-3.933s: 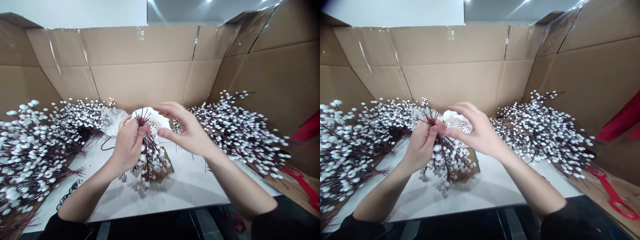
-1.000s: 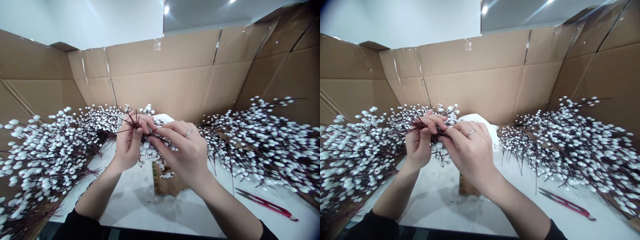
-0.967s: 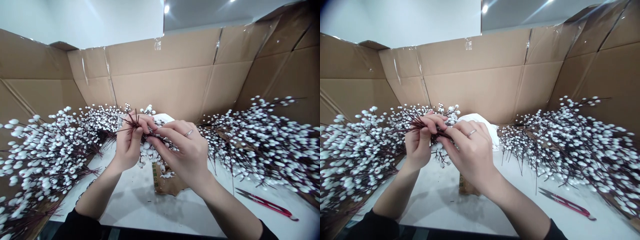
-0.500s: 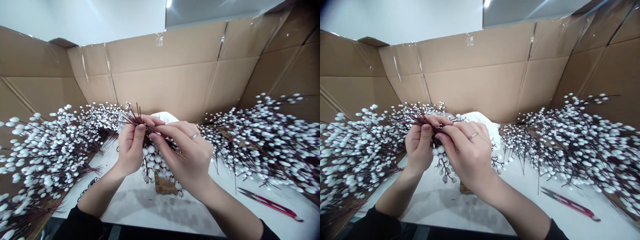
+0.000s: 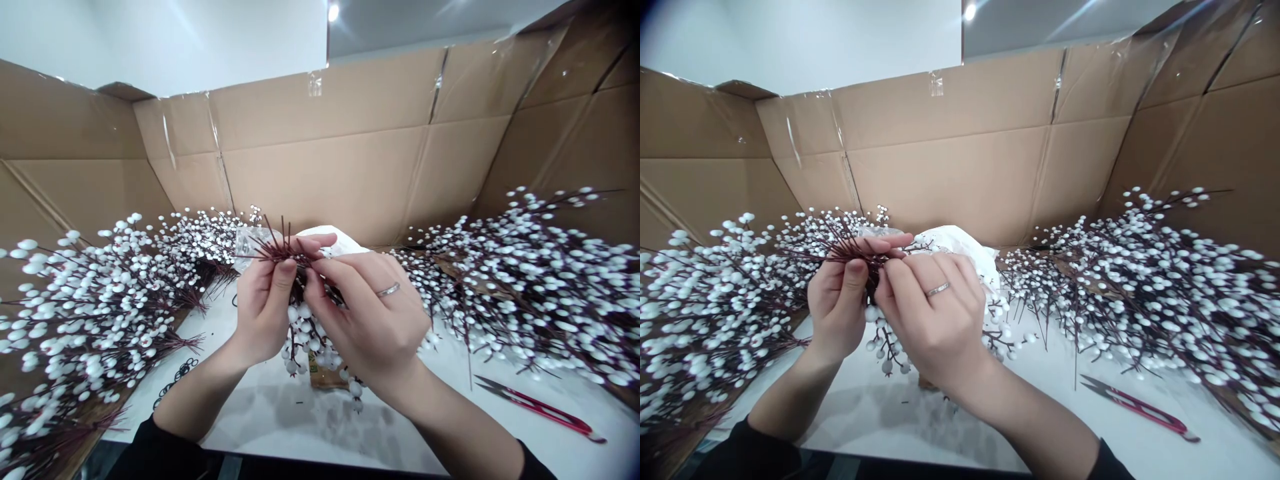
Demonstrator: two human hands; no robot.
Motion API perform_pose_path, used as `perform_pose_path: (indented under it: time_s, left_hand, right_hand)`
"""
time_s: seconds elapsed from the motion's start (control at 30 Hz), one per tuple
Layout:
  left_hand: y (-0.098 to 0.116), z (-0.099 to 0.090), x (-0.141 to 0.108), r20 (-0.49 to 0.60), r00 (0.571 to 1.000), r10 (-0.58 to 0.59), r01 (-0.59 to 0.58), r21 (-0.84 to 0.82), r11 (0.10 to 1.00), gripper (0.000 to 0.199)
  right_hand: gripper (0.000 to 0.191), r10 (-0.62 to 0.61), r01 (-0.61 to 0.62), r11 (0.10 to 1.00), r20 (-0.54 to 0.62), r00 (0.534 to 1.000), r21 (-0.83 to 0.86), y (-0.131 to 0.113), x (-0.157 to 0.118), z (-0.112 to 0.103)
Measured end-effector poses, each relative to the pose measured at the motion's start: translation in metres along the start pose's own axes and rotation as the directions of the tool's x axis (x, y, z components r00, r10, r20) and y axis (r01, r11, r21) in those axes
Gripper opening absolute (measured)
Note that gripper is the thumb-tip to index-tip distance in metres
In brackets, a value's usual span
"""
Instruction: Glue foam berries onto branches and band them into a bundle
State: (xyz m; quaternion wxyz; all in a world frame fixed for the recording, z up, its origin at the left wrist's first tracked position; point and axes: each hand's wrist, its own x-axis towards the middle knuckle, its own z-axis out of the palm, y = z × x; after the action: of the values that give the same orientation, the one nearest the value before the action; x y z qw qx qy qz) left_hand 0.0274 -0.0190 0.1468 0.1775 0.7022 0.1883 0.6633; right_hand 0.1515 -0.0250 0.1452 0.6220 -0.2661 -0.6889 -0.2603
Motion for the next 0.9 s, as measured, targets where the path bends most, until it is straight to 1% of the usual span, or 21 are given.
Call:
perform_pose_path:
  time_s: [0.1,0.27,0.4,0.5,0.67,0.73,0.9]
  left_hand:
    - [0.0,0.001,0.0,-0.007,1.0,0.001,-0.001,0.005,1.0,0.026]
    - [-0.002,0.002,0.0,-0.016,1.0,-0.005,0.004,-0.035,0.999,0.023]
    - [-0.004,0.001,0.002,-0.009,1.0,0.0,0.0,0.007,1.0,0.022]
    - [-0.008,0.0,0.003,-0.022,1.0,0.015,-0.015,0.042,0.999,0.022]
    - [-0.016,-0.001,0.004,-0.074,0.997,-0.017,0.021,0.055,0.998,0.02]
    - [-0.018,-0.002,0.005,-0.082,0.996,-0.028,0.032,0.044,0.999,0.02]
    - [-0.019,-0.003,0.007,-0.099,0.994,-0.037,0.041,0.038,0.998,0.02]
  right_hand:
    - [0.013,0.041,-0.042,0.998,0.012,0.999,0.046,0.0,0.001,0.0]
    - [0.015,0.104,-0.105,0.991,0.018,0.994,0.085,0.0,0.002,0.0]
    - [0.012,0.139,-0.141,0.985,0.023,0.99,0.103,0.0,0.003,0.0]
    - [0.009,0.137,-0.139,0.988,0.039,0.99,0.071,0.0,0.004,-0.001]
    - [0.009,0.134,-0.127,0.991,0.193,0.972,-0.048,0.002,0.002,-0.002]
    - [0.01,0.119,-0.107,0.992,0.232,0.965,-0.063,0.003,0.0,-0.001]
    - [0.014,0.087,-0.079,0.996,0.216,0.973,-0.046,0.004,-0.002,0.002]
